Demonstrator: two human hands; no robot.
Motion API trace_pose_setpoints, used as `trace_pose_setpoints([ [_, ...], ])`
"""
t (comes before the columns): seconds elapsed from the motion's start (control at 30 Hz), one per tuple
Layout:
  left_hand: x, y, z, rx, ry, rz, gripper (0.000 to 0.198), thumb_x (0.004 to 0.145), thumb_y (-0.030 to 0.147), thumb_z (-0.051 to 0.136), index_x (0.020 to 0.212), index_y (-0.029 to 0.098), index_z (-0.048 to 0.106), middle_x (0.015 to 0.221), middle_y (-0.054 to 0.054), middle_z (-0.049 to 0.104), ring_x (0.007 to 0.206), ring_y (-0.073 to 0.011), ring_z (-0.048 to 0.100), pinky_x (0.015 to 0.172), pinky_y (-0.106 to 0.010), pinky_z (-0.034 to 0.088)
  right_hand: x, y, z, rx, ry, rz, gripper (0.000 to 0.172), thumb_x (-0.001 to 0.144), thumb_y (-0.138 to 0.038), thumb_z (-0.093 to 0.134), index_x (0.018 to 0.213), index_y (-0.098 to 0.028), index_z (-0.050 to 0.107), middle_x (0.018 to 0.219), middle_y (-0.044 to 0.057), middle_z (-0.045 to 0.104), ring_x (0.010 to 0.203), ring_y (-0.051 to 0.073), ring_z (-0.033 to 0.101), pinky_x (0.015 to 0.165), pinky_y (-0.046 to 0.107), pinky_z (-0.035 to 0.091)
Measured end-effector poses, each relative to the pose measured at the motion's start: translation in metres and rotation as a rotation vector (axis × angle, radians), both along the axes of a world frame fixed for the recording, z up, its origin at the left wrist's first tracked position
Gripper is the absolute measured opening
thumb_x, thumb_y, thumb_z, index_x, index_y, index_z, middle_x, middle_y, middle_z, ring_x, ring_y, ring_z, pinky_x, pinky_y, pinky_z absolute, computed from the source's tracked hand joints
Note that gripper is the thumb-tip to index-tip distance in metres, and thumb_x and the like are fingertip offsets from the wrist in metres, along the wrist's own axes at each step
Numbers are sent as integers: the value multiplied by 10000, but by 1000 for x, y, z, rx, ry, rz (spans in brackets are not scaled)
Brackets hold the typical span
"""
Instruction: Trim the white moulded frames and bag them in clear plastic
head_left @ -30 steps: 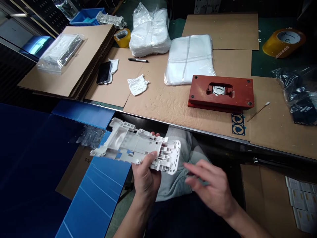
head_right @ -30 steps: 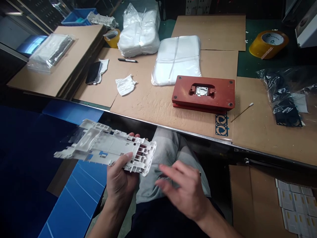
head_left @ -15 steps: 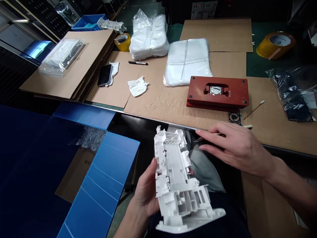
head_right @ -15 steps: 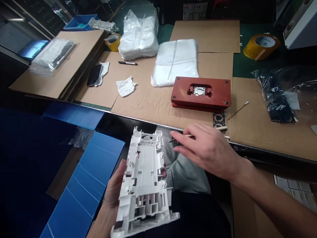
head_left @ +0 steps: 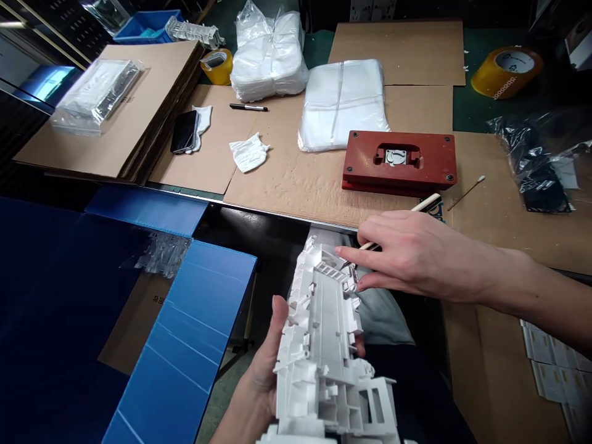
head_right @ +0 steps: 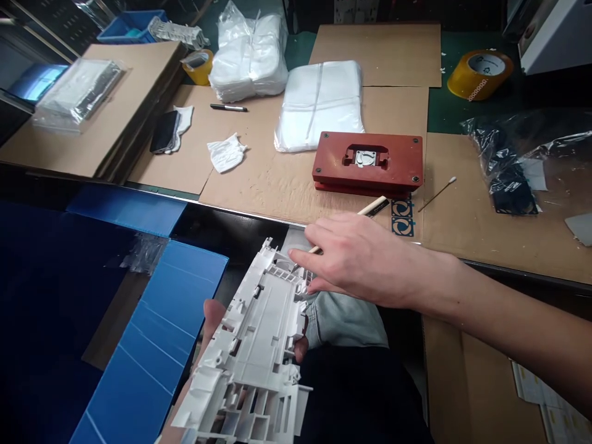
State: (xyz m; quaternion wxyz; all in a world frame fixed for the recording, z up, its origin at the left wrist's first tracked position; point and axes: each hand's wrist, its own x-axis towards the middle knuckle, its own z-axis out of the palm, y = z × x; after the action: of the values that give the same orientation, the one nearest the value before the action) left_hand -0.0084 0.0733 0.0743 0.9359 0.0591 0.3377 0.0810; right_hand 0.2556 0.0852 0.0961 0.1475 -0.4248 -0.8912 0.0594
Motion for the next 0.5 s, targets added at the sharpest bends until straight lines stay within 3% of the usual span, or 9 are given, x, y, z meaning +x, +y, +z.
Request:
trace_pose_setpoints([
  [0.13,-3,0,-4,-10,-18,-24,978,615,927,570,1147,124,739,996,-175,759,852,-274,729,860,-384,561,0,-1,0,13,-53,1,366,980,-503,543,1117,-207,708,829,56,594,734,209,514,640,347,378],
  [0.3,-4,0,-4,13,3,-92,948,654,928,529,1103,127,760,1057,-173,763,1045,-362,708,950,-459,528,1,-2,-2,-3,-80,-7,367,957,-523,579,1094,-210,714,817,50,592,721,205,516,614,346,348],
  [0.5,1,2,2,62,109,-56,878,666,891,577,1064,135,778,995,-154,777,1031,-364,714,953,-467,533,11,-3,-18,-231,108,-69,367,912,-544,643,1097,-237,724,777,10,655,638,160,552,556,305,342],
])
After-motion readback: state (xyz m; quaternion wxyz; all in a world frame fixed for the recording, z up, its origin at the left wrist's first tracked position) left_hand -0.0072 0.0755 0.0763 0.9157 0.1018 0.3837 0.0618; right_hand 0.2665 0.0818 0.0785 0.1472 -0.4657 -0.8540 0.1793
